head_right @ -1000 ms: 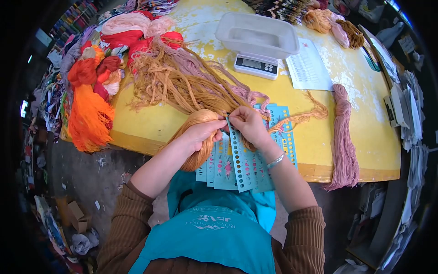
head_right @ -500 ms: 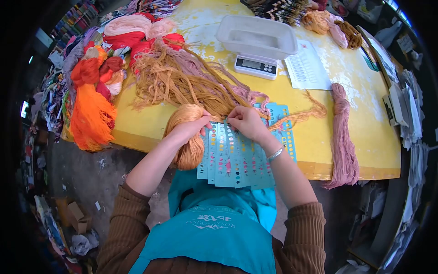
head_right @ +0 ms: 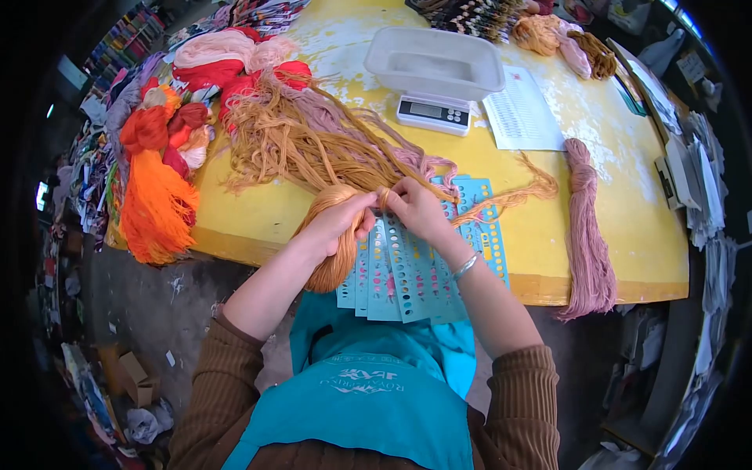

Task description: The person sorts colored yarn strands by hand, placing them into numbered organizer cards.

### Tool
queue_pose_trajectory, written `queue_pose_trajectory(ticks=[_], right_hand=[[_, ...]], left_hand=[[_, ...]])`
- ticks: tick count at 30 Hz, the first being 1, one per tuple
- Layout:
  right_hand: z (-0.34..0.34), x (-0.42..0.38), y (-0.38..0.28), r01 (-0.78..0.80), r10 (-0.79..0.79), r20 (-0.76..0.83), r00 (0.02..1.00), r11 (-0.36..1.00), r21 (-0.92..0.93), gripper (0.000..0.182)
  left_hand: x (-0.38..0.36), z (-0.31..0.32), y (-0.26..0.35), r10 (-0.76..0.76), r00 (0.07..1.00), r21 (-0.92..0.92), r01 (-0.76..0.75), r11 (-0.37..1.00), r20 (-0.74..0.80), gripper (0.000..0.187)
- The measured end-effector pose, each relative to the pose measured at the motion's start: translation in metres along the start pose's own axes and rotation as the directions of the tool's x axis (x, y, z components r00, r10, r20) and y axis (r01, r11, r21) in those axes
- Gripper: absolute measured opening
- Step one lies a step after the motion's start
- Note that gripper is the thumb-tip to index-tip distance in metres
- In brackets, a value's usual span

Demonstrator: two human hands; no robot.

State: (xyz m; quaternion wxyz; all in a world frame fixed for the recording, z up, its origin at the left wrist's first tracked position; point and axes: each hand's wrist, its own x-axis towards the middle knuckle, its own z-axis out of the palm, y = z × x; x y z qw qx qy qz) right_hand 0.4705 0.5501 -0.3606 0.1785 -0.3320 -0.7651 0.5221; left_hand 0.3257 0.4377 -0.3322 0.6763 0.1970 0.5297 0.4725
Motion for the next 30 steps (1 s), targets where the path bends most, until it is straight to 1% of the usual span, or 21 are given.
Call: queue_pose_trajectory(ticks=[2, 3, 5, 7, 8, 10, 11, 13, 14, 15, 16, 17, 18, 20, 21, 23, 24, 26, 27, 29, 30], right_hand=[[-0.004, 0.005, -0.001, -0.053, 0.043, 0.094, 0.995, 0.992, 0.113, 0.024], [-0.006, 0.004, -0.002, -0.053, 0.043, 0.092, 0.995, 0.992, 0.112, 0.024], [-0.013, 0.000, -0.016, -0.148, 0.089, 0.221, 0.971, 0.953, 0.264, 0.027], [-0.012, 0.002, -0.008, -0.132, 0.066, 0.221, 0.973, 0.944, 0.302, 0.028], [-0.012, 0.002, -0.004, -0.118, 0.043, 0.219, 0.975, 0.933, 0.341, 0.029], [-0.013, 0.001, -0.004, -0.129, 0.051, 0.230, 0.972, 0.932, 0.338, 0.029], [-0.012, 0.001, -0.007, -0.137, 0.056, 0.240, 0.969, 0.932, 0.336, 0.029], [-0.010, 0.005, -0.009, -0.141, 0.079, 0.236, 0.969, 0.956, 0.257, 0.030], [-0.010, 0.005, -0.011, -0.146, 0.103, 0.230, 0.968, 0.973, 0.177, 0.031], [-0.010, 0.005, -0.012, -0.146, 0.104, 0.228, 0.968, 0.973, 0.176, 0.031], [-0.011, 0.003, -0.019, -0.169, 0.137, 0.231, 0.963, 0.978, 0.125, 0.034], [-0.012, 0.003, -0.023, -0.191, 0.169, 0.233, 0.957, 0.979, 0.075, 0.036], [-0.013, 0.003, -0.024, -0.190, 0.168, 0.233, 0.958, 0.979, 0.075, 0.036], [-0.014, 0.004, -0.024, -0.197, 0.182, 0.246, 0.952, 0.980, 0.037, 0.043], [-0.014, 0.004, -0.024, -0.196, 0.181, 0.245, 0.953, 0.980, 0.039, 0.043], [-0.011, 0.005, -0.022, -0.204, 0.202, 0.235, 0.951, 0.979, -0.016, 0.043], [-0.009, 0.005, -0.022, -0.202, 0.200, 0.241, 0.950, 0.979, -0.015, 0.043], [-0.006, 0.003, -0.021, -0.169, 0.173, 0.193, 0.966, 0.985, -0.038, 0.036], [-0.006, 0.002, -0.020, -0.167, 0.171, 0.197, 0.965, 0.985, -0.041, 0.036], [-0.006, -0.001, -0.017, -0.159, 0.165, 0.169, 0.972, 0.986, -0.046, 0.027], [-0.006, -0.004, -0.017, -0.156, 0.162, 0.170, 0.972, 0.987, -0.048, 0.027]], left_hand=[[0.013, -0.003, -0.010, 0.017, 0.997, 0.122, -0.006, 0.993, -0.082, 0.029], [0.020, -0.005, -0.017, 0.054, 0.998, 0.146, -0.049, 0.988, -0.031, 0.027], [0.022, 0.000, -0.023, 0.075, 0.996, 0.226, -0.064, 0.972, -0.042, 0.026], [0.024, 0.001, -0.025, 0.089, 0.993, 0.373, -0.055, 0.926, -0.074, 0.020], [0.026, 0.002, -0.025, 0.087, 0.994, 0.371, -0.055, 0.927, -0.071, 0.020], [0.029, 0.004, -0.025, 0.108, 0.977, 0.678, 0.048, 0.734, -0.185, 0.019], [0.030, 0.003, -0.025, 0.109, 0.977, 0.677, 0.047, 0.734, -0.186, 0.019], [0.032, 0.000, -0.022, 0.096, 0.988, 0.462, -0.028, 0.886, -0.125, 0.020], [0.029, -0.005, -0.017, 0.034, 0.997, 0.202, -0.020, 0.979, -0.069, 0.016], [0.024, -0.015, -0.012, -0.012, 1.000, -0.073, 0.012, 0.997, 0.002, 0.012], [0.007, -0.013, 0.003, -0.046, 0.998, -0.160, 0.040, 0.986, -0.031, 0.019], [0.001, -0.031, 0.005, -0.009, 0.996, -0.264, 0.032, 0.964, 0.087, 0.024], [-0.007, -0.054, 0.008, 0.040, 0.979, -0.365, 0.036, 0.930, 0.199, 0.030], [-0.037, -0.091, 0.015, 0.185, 0.981, -0.497, -0.130, 0.858, 0.062, 0.036], [-0.048, -0.120, 0.013, 0.378, 0.913, -0.654, -0.193, 0.732, 0.154, 0.032], [-0.088, -0.142, 0.023, 0.551, 0.826, -0.824, -0.393, 0.408, -0.121, 0.025], [-0.101, -0.147, 0.025, 0.551, 0.825, -0.822, -0.398, 0.407, -0.127, 0.025], [-0.117, -0.151, 0.027, 0.673, 0.674, -0.833, -0.531, 0.156, -0.303, 0.023], [-0.117, -0.148, 0.022, 0.667, 0.687, -0.801, -0.555, 0.224, -0.290, 0.021], [-0.105, -0.131, 0.019, 0.582, 0.762, -0.605, -0.614, 0.507, -0.285, 0.017], [-0.100, -0.118, 0.017, 0.475, 0.811, -0.414, -0.583, 0.699, -0.341, 0.014]])
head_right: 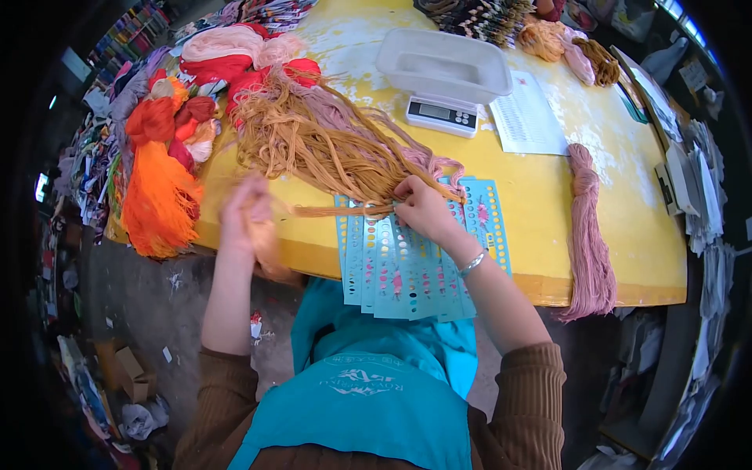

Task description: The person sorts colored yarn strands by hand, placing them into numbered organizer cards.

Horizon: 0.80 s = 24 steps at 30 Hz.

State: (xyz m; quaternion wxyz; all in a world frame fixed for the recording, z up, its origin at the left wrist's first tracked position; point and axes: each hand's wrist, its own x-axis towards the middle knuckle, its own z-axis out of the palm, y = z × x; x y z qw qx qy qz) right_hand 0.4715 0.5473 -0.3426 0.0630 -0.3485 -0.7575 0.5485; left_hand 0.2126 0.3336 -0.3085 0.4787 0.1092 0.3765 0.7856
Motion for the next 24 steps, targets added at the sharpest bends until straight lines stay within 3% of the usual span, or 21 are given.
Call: queue_pose_trajectory(ticks=[2, 3, 4, 5, 6, 8, 9, 10, 12, 13, 15, 16, 17, 18, 20, 21, 23, 24], right_hand=[[0.001, -0.008, 0.001, 0.193, -0.203, -0.074, 0.976, 0.973, -0.125, 0.020], [0.002, -0.010, -0.001, 0.191, -0.202, -0.075, 0.976, 0.973, -0.128, 0.020], [0.005, -0.013, -0.004, 0.303, -0.340, -0.100, 0.935, 0.914, -0.270, 0.017], [0.008, -0.014, -0.006, 0.396, -0.472, -0.102, 0.876, 0.822, -0.409, 0.014], [0.010, -0.013, -0.004, 0.392, -0.470, -0.105, 0.876, 0.823, -0.411, 0.014], [0.016, -0.007, 0.003, 0.452, -0.592, -0.108, 0.799, 0.708, -0.543, 0.011], [0.017, -0.005, 0.005, 0.455, -0.594, -0.105, 0.798, 0.707, -0.542, 0.011], [0.019, -0.003, 0.007, 0.418, -0.569, -0.115, 0.815, 0.713, -0.564, 0.011], [0.020, -0.001, 0.007, 0.382, -0.543, -0.124, 0.831, 0.718, -0.582, 0.011], [0.018, -0.001, 0.007, 0.393, -0.515, -0.125, 0.848, 0.769, -0.505, 0.010], [0.012, -0.004, 0.007, 0.398, -0.487, -0.124, 0.864, 0.813, -0.425, 0.009], [0.009, -0.007, 0.008, 0.348, -0.388, -0.134, 0.912, 0.904, -0.249, 0.009], [0.008, -0.008, 0.009, 0.278, -0.285, -0.125, 0.951, 0.958, -0.066, 0.010], [0.009, -0.007, 0.011, 0.274, -0.280, -0.124, 0.952, 0.959, -0.067, 0.010], [0.011, -0.003, 0.017, 0.264, -0.216, -0.169, 0.962, 0.896, 0.356, 0.006], [0.012, -0.003, 0.020, 0.262, -0.213, -0.171, 0.962, 0.897, 0.356, 0.006], [0.014, -0.002, 0.020, 0.333, -0.344, -0.257, 0.903, 0.939, -0.086, 0.008], [0.016, -0.003, 0.018, 0.357, -0.397, -0.261, 0.880, 0.915, -0.189, 0.010]], left_hand=[[0.004, 0.020, -0.029, -0.054, 0.995, 0.432, 0.087, 0.897, -0.089, 0.014], [0.002, 0.030, -0.035, -0.042, 0.999, 0.699, 0.027, 0.714, 0.004, 0.017], [-0.002, 0.040, -0.037, -0.062, 0.993, 0.887, -0.058, 0.458, 0.097, 0.020], [0.006, 0.029, -0.056, 0.065, 0.956, 0.909, -0.291, 0.297, 0.285, 0.028], [0.013, 0.018, -0.070, 0.062, 0.956, 0.908, -0.293, 0.299, 0.287, 0.028], [0.020, 0.011, -0.088, 0.096, 0.918, 0.923, -0.383, -0.035, 0.385, 0.030], [0.025, 0.002, -0.100, 0.075, 0.949, 0.946, -0.294, -0.140, 0.306, 0.034], [0.031, -0.008, -0.109, 0.079, 0.950, 0.947, -0.288, -0.143, 0.301, 0.034], [0.043, -0.028, -0.127, 0.040, 0.995, 0.968, -0.100, 0.231, 0.093, 0.032], [0.052, -0.046, -0.139, 0.039, 0.995, 0.968, -0.098, 0.231, 0.091, 0.032], [0.067, -0.076, -0.155, 0.085, 0.994, 0.847, -0.103, 0.521, 0.069, 0.030], [0.038, -0.048, -0.127, 0.084, 0.994, 0.847, -0.102, 0.522, 0.068, 0.030], [0.025, 0.003, -0.104, 0.032, 0.999, 0.990, -0.048, 0.135, 0.044, 0.033], [0.011, 0.056, -0.085, -0.008, 1.000, 0.961, -0.002, -0.277, 0.000, 0.038], [0.012, 0.067, -0.081, -0.077, 0.997, 0.970, -0.017, -0.244, -0.002, 0.041], [0.013, 0.069, -0.081, -0.140, 0.990, 0.977, -0.032, -0.212, 0.002, 0.045], [0.020, 0.054, -0.094, -0.092, 0.995, 0.971, -0.051, -0.235, 0.030, 0.043], [0.023, 0.044, -0.099, -0.044, 0.998, 0.964, -0.065, -0.259, 0.055, 0.041]])
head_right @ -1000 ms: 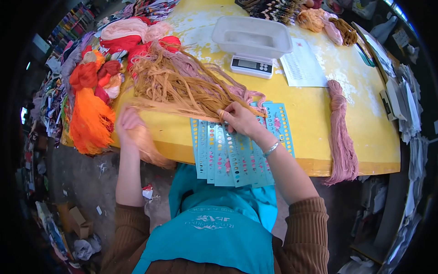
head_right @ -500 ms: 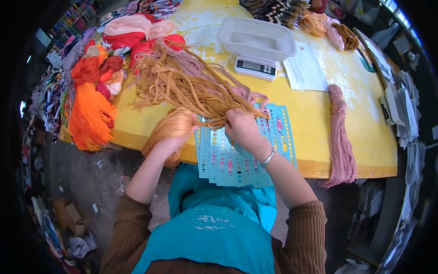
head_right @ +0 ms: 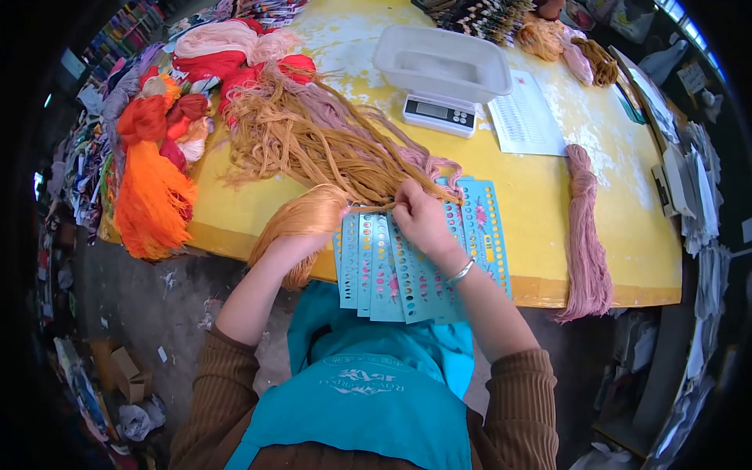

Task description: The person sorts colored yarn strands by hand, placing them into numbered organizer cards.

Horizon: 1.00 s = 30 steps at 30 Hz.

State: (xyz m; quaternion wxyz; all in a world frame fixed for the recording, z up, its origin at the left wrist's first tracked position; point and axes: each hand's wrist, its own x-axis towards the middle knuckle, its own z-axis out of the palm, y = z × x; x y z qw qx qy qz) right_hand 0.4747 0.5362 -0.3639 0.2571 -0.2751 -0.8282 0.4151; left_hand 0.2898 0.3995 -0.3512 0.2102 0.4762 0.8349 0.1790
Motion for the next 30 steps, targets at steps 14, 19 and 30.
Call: queue_pose_trajectory(ticks=[14, 19, 30], right_hand=[[0.005, -0.003, -0.021, 0.069, -0.048, 0.063, 0.997, 0.920, -0.387, 0.028], [0.004, -0.003, -0.020, 0.082, -0.061, 0.068, 0.996, 0.920, -0.384, 0.028], [0.006, -0.004, -0.019, 0.125, -0.131, 0.011, 0.991, 0.919, -0.374, 0.024]], left_hand=[[0.069, -0.150, -0.093, -0.223, 0.974, -0.746, 0.177, 0.643, 0.039, 0.017], [0.145, -0.240, -0.126, -0.170, 0.982, -0.898, -0.002, 0.439, -0.086, 0.013], [0.074, -0.220, -0.087, 0.236, 0.965, -0.992, -0.099, -0.076, -0.115, 0.050]])
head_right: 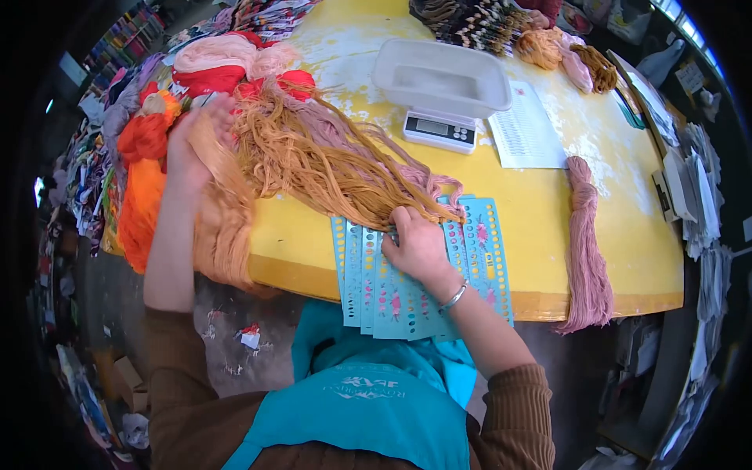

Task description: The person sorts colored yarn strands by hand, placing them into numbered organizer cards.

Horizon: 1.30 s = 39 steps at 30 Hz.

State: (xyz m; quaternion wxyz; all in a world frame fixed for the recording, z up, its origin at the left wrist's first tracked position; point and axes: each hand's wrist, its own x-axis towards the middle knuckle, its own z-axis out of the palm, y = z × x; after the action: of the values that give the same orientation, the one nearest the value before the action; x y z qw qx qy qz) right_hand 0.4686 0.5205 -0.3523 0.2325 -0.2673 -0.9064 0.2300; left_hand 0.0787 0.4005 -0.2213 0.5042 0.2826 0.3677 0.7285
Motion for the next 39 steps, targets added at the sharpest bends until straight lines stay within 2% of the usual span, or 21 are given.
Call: queue_pose_trajectory(ticks=[1, 3, 4, 5, 7, 8, 10, 11, 14, 15, 17, 18, 20, 22, 23, 25, 26, 28, 35, 37, 39], right_hand=[[0.000, 0.001, 0.000, 0.008, -0.008, 0.004, 1.000, 1.000, 0.006, 0.024], [-0.003, 0.005, -0.003, -0.052, 0.050, 0.042, 0.998, 0.998, 0.044, 0.024], [-0.006, 0.007, -0.009, -0.112, 0.106, 0.043, 0.993, 0.983, 0.144, 0.020], [-0.011, 0.008, -0.021, -0.106, 0.101, 0.046, 0.994, 0.983, 0.147, 0.020], [-0.024, 0.012, -0.058, -0.134, 0.153, -0.006, 0.988, 0.885, 0.445, 0.014], [-0.027, 0.011, -0.078, -0.125, 0.168, -0.012, 0.986, 0.774, 0.621, 0.009], [-0.026, 0.008, -0.108, -0.107, 0.103, 0.059, 0.993, 0.561, 0.821, 0.011], [-0.039, 0.006, -0.125, -0.180, 0.098, 0.151, 0.984, 0.509, 0.842, 0.012], [-0.017, -0.001, -0.134, -0.235, 0.045, 0.230, 0.972, 0.196, 0.952, 0.009], [-0.017, -0.005, -0.134, -0.235, 0.042, 0.231, 0.972, 0.197, 0.952, 0.009], [-0.020, -0.012, -0.130, -0.389, 0.170, 0.398, 0.902, -0.085, 0.917, 0.008], [-0.022, -0.013, -0.130, -0.361, 0.201, 0.385, 0.901, -0.148, 0.921, 0.009], [-0.024, -0.018, -0.122, -0.343, 0.190, 0.368, 0.910, -0.152, 0.927, 0.008], [-0.026, -0.023, -0.120, -0.329, 0.203, 0.349, 0.915, -0.128, 0.936, 0.007], [-0.026, -0.026, -0.118, -0.328, 0.204, 0.348, 0.915, -0.126, 0.936, 0.007], [-0.022, -0.029, -0.111, -0.337, 0.228, 0.328, 0.917, 0.000, 0.941, 0.006], [-0.021, -0.031, -0.109, -0.336, 0.228, 0.327, 0.917, 0.001, 0.942, 0.006], [-0.020, -0.033, -0.106, -0.317, 0.256, 0.275, 0.927, 0.139, 0.938, 0.006], [-0.020, -0.034, -0.105, -0.297, 0.263, 0.238, 0.935, 0.213, 0.931, 0.006], [-0.019, -0.034, -0.108, -0.261, 0.252, 0.196, 0.948, 0.258, 0.930, 0.005], [-0.017, -0.034, -0.108, -0.266, 0.252, 0.201, 0.947, 0.260, 0.928, 0.005]], left_hand=[[-0.021, 0.037, -0.015, 0.013, 1.000, -0.082, -0.014, 0.997, -0.011, 0.053], [-0.056, 0.079, -0.038, 0.013, 0.997, -0.118, -0.005, 0.993, 0.071, 0.060], [-0.071, 0.096, -0.047, -0.017, 0.996, -0.147, 0.030, 0.989, 0.088, 0.063], [-0.084, 0.110, -0.056, -0.048, 0.993, -0.175, 0.066, 0.982, 0.104, 0.067], [-0.104, 0.131, -0.076, -0.053, 0.988, -0.115, 0.071, 0.991, 0.145, 0.073], [-0.111, 0.137, -0.084, -0.051, 0.988, -0.085, 0.064, 0.994, 0.148, 0.074], [-0.123, 0.148, -0.100, -0.035, 0.984, -0.029, 0.040, 0.999, 0.174, 0.078], [-0.126, 0.148, -0.106, -0.053, 0.975, 0.001, 0.055, 0.999, 0.217, 0.078], [-0.138, 0.150, -0.120, -0.130, 0.959, -0.023, 0.140, 0.990, 0.252, 0.076], [-0.142, 0.149, -0.124, -0.163, 0.957, -0.035, 0.176, 0.984, 0.238, 0.075], [-0.148, 0.145, -0.127, -0.167, 0.949, -0.080, 0.194, 0.978, 0.267, 0.069], [-0.150, 0.144, -0.128, -0.150, 0.961, -0.081, 0.173, 0.982, 0.232, 0.065], [-0.151, 0.143, -0.132, -0.134, 0.971, -0.082, 0.153, 0.985, 0.199, 0.061], [-0.151, 0.142, -0.139, -0.197, 0.977, -0.151, 0.208, 0.966, 0.087, 0.051], [-0.150, 0.144, -0.140, -0.197, 0.976, -0.152, 0.209, 0.966, 0.089, 0.051], [-0.148, 0.147, -0.143, -0.180, 0.982, -0.042, 0.182, 0.982, 0.049, 0.045], [-0.147, 0.147, -0.148, -0.179, 0.983, -0.043, 0.181, 0.983, 0.051, 0.045], [-0.146, 0.144, -0.159, -0.167, 0.982, 0.067, 0.173, 0.983, -0.089, 0.043], [-0.143, 0.145, -0.164, -0.154, 0.987, 0.158, 0.161, 0.974, -0.053, 0.045], [-0.143, 0.150, -0.167, -0.090, 0.988, 0.157, 0.109, 0.982, -0.122, 0.043], [-0.142, 0.150, -0.168, -0.082, 0.989, 0.149, 0.100, 0.984, -0.122, 0.042]])
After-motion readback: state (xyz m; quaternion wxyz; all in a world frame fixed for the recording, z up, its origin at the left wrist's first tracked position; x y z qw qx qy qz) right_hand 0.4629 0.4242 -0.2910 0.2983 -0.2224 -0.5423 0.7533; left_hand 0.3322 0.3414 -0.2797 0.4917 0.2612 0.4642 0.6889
